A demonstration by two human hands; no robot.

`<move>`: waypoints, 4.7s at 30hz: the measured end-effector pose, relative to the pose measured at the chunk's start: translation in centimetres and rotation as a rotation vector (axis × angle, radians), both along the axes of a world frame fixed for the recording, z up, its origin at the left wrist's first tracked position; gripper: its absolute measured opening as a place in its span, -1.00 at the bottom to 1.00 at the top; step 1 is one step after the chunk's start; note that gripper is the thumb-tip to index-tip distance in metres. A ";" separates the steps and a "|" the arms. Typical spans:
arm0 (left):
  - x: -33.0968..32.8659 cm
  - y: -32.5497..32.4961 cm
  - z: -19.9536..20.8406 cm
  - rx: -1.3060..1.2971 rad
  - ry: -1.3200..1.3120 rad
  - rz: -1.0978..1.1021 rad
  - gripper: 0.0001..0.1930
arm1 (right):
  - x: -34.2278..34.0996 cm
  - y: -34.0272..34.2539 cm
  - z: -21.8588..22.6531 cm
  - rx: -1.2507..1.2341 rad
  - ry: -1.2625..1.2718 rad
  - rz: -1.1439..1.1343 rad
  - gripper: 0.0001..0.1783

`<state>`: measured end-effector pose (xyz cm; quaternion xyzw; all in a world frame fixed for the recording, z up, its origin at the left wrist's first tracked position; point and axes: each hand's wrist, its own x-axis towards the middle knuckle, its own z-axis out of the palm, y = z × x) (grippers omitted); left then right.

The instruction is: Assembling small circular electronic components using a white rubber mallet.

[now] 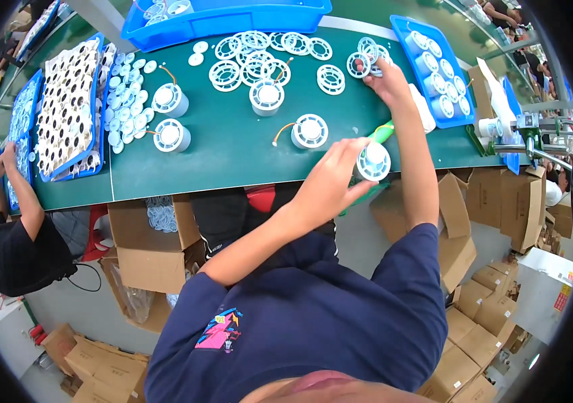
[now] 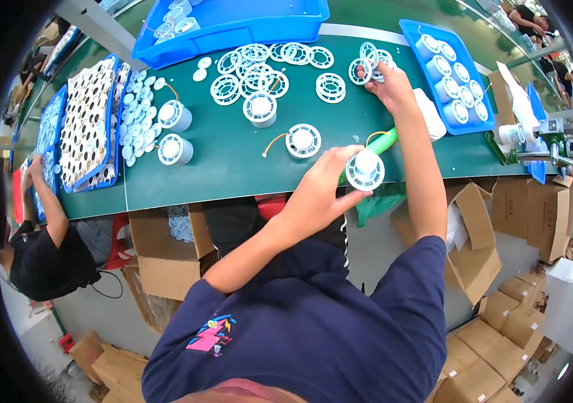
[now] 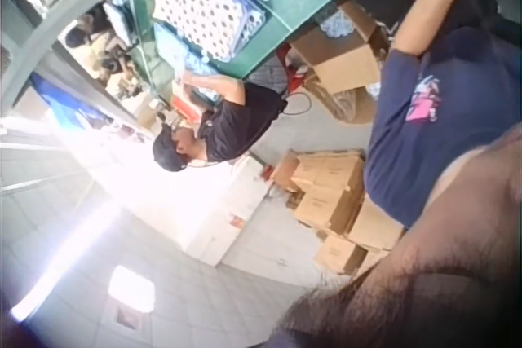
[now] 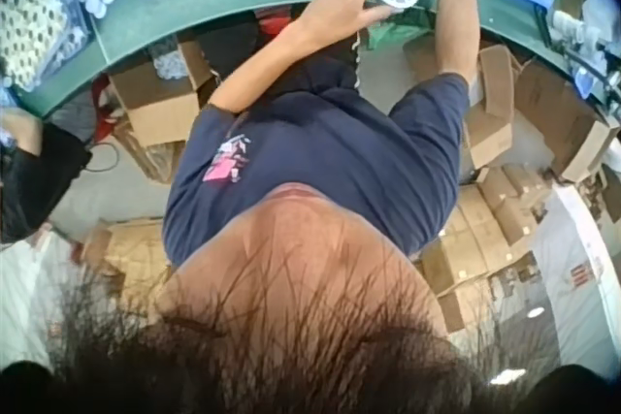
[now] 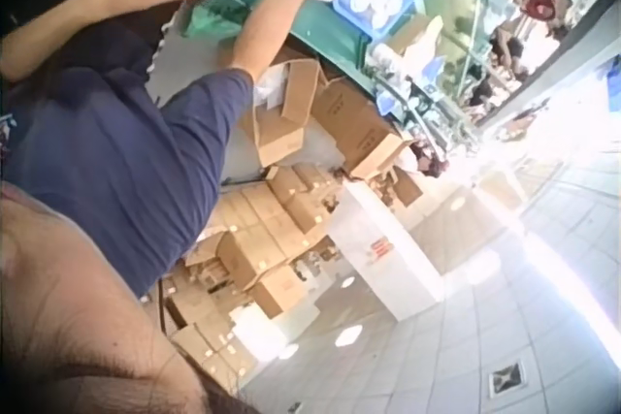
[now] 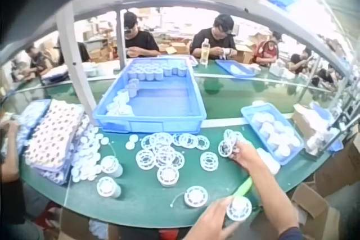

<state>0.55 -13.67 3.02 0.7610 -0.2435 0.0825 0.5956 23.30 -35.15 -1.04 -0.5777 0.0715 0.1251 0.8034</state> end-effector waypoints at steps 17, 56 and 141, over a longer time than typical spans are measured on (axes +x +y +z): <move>4.5 0.8 -2.5 0.169 0.081 0.201 -0.34 | -1.1 3.6 0.1 -1.121 -0.595 -0.243 -0.48; 1.2 3.6 -4.3 0.173 0.062 0.297 -0.26 | -15.8 4.4 3.5 -1.325 -0.773 0.185 -0.35; 1.0 3.4 -5.0 -0.032 -0.057 0.317 -0.25 | -21.1 1.8 4.6 -1.763 -0.216 -0.354 -0.26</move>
